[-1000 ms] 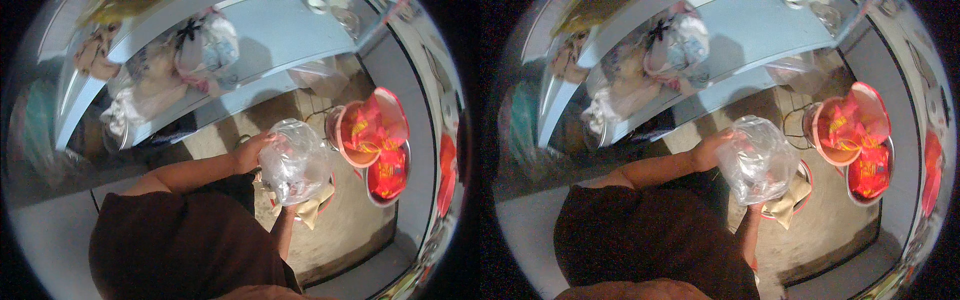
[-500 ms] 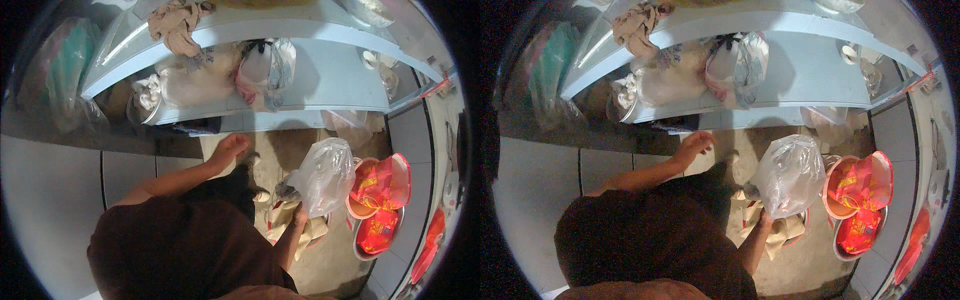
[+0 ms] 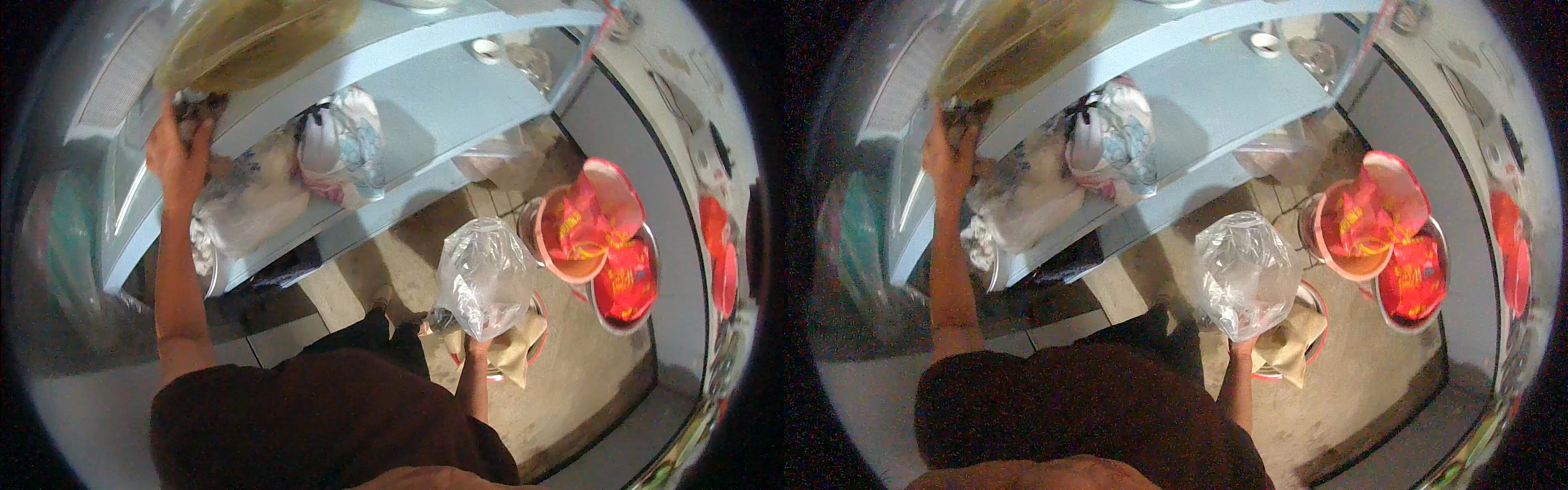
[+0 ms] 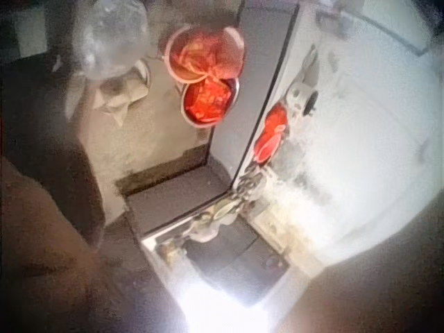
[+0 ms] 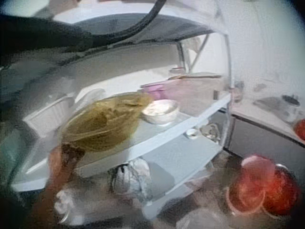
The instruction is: The person cleans a cluttered kitchen area by wiping a shelf with a cloth and organizing various items. They handle a plastic basket, metal bowls, a red basin, and a plastic container, moving them to the floor or rearranging them. The person also washes a metal bowl in the sink using a steel wool scrubber and water.
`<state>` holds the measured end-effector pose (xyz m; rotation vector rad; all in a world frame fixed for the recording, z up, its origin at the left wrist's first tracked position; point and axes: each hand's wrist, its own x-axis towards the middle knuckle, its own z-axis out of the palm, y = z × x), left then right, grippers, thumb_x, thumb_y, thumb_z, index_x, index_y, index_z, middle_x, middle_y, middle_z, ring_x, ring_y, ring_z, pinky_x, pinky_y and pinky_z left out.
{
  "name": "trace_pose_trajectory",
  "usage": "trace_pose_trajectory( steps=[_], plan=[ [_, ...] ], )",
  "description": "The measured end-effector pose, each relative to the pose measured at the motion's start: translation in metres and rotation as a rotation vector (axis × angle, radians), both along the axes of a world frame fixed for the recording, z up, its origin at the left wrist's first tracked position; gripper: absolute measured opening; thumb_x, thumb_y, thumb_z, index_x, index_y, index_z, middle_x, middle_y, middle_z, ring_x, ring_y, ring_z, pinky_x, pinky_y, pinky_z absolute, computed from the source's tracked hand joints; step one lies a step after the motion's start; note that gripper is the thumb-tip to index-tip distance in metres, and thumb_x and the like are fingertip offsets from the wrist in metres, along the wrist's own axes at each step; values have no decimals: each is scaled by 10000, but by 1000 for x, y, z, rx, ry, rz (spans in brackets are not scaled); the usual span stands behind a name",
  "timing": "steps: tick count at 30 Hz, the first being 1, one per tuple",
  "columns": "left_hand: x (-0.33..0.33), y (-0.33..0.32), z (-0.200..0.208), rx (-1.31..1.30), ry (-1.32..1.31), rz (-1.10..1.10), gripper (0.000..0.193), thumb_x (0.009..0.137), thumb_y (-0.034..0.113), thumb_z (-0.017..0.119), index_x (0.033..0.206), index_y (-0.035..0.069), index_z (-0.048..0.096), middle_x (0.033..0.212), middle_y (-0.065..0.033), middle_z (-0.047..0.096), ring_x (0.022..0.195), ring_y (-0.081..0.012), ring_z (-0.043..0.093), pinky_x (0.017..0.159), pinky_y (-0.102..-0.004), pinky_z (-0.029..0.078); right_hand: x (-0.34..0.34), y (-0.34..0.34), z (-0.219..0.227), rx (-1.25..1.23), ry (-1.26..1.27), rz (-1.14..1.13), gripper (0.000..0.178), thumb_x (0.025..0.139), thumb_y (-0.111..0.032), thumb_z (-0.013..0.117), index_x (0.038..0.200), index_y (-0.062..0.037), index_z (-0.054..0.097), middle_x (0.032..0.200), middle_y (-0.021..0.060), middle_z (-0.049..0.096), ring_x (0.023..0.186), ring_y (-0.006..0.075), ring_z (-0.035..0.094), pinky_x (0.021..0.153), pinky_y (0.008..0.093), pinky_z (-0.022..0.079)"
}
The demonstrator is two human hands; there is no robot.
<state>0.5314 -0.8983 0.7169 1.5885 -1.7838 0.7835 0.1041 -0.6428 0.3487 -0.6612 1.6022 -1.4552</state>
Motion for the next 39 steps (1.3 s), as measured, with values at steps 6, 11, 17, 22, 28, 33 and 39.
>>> trace_pose_trajectory(
  steps=[6,11,17,22,28,33,39],
  plan=[
    [57,-17,-13,25,30,78,513,744,161,679,1224,54,533,1099,-152,607,1010,-321,566,876,-412,419,11,11,-2,141,267,32,519,811,-228,654,1234,-19,437,1236,170,414,1135,293,415,986,408,343],
    [40,13,-54,119,718,-224,405,697,40,605,1101,13,597,1112,-103,596,1035,-208,560,909,-336,432,7,28,-25,185,181,-49,525,825,-170,636,1275,-34,404,1220,107,469,1073,226,474,952,363,394],
    [-84,40,-179,1146,1286,-396,357,719,48,562,1073,21,601,985,-31,596,907,-128,558,820,-288,449,0,39,-77,143,535,41,523,817,-190,652,1257,-36,415,1190,115,496,1033,216,506,911,359,420],
    [-132,-31,-301,1068,1500,-325,250,761,116,607,983,3,624,866,-24,603,820,-126,565,749,-268,452,0,46,-99,118,56,-103,434,907,-227,561,1261,-8,438,1236,132,497,1143,235,463,965,351,391],
    [-164,-137,-369,608,1280,-342,425,770,119,637,1162,6,518,1083,-154,552,983,-265,532,865,-367,425,30,21,-63,103,105,-159,496,814,-272,659,1183,4,474,1156,130,510,1017,241,511,866,367,445],
    [-172,-178,-450,523,613,-288,655,796,161,664,1351,47,335,1328,-226,374,1239,-400,328,1027,-457,279,50,-15,-79,86,70,-183,475,782,-200,679,1160,14,486,1100,135,537,988,237,539,842,389,472],
    [-182,-186,-500,676,359,-46,708,823,505,540,1419,228,279,1433,-195,274,1309,-500,168,1069,-585,123,60,-32,-115,148,604,-113,481,760,-153,704,1161,1,488,1090,124,544,954,226,557,821,361,487]
  ],
)
